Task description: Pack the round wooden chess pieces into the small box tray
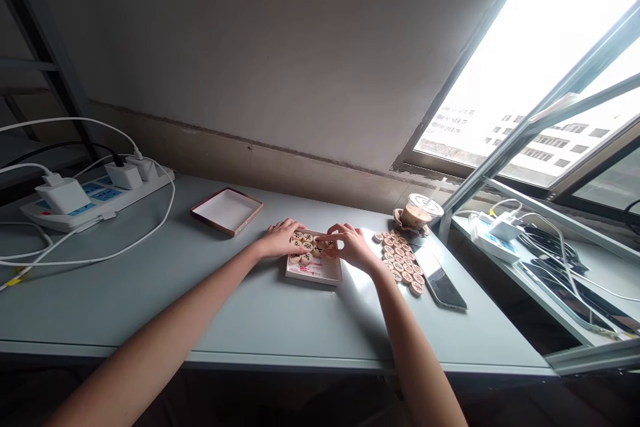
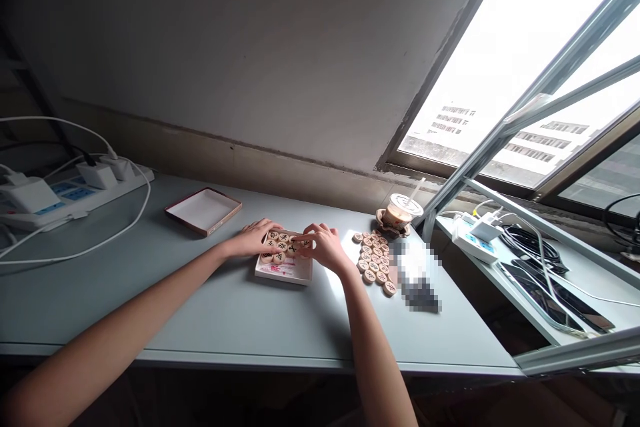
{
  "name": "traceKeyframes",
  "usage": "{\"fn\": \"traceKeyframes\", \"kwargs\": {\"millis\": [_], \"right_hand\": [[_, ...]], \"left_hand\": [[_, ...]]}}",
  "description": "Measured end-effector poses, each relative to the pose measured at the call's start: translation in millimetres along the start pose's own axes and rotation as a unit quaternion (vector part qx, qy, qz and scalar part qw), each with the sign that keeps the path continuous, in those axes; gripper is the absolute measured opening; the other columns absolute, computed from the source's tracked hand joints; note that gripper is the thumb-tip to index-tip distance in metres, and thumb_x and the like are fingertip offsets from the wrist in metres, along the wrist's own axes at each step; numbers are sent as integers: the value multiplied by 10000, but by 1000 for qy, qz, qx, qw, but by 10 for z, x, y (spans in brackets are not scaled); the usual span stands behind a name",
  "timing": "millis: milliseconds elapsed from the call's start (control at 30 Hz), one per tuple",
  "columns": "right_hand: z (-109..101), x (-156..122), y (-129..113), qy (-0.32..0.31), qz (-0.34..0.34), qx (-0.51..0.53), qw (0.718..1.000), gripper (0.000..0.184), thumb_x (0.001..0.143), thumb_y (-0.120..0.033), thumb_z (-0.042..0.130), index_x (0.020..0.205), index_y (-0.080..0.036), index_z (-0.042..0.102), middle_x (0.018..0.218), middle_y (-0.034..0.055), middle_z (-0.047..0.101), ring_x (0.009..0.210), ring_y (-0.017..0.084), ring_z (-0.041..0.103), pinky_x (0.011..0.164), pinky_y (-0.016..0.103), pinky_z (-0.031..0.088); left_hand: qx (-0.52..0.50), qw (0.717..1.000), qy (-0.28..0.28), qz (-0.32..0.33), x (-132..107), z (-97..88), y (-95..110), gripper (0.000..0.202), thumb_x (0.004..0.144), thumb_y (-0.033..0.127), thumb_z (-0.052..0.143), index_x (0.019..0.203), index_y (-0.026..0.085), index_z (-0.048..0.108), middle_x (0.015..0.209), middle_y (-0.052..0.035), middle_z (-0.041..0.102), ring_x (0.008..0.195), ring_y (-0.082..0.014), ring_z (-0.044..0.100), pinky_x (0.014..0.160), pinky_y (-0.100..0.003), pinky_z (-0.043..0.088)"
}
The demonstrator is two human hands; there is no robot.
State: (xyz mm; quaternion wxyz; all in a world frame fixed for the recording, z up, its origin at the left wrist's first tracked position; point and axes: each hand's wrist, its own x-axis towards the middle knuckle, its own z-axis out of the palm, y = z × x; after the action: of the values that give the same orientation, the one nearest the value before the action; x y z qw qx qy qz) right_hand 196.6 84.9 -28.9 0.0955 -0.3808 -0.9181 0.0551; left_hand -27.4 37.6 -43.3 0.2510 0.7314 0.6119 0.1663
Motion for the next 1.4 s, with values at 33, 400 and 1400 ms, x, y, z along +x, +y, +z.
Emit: {"fn": "traceKeyframes", "kwargs": {"millis": [33, 400, 1400], "right_hand": [[-4, 0, 2, -3, -1, 0, 1000, 303, 833, -365, 648, 1129, -430, 641, 1104, 13, 609, 1028, 212, 506, 877, 376, 332], [-46, -12, 13, 0, -14, 41, 999, 313, 864, -382, 593, 1175, -398, 618, 1136, 20, 600, 1044, 215, 506, 879, 371, 348], [-286, -322, 492, 6, 161, -44, 986, 88, 789, -192, 612, 808, -208, 696, 821, 41, 698, 740, 186, 621, 674, 273, 409]], "left_hand": [[0, 1000, 0, 1, 0, -1, 1, 637, 687, 624, 562, 1230, 301, 478, 1295, -46, 461, 1238, -286, 419, 1057, -408, 328], [3, 1000, -1, 4, -6, -8, -4, 620, 701, 610, 550, 1236, 308, 468, 1320, -35, 455, 1252, -285, 409, 1054, -394, 333], [-13, 999, -27, 19, -6, -44, -25, 691, 677, 618, 605, 1275, 313, 442, 1349, -47, 423, 1271, -283, 390, 1066, -386, 319]]}}
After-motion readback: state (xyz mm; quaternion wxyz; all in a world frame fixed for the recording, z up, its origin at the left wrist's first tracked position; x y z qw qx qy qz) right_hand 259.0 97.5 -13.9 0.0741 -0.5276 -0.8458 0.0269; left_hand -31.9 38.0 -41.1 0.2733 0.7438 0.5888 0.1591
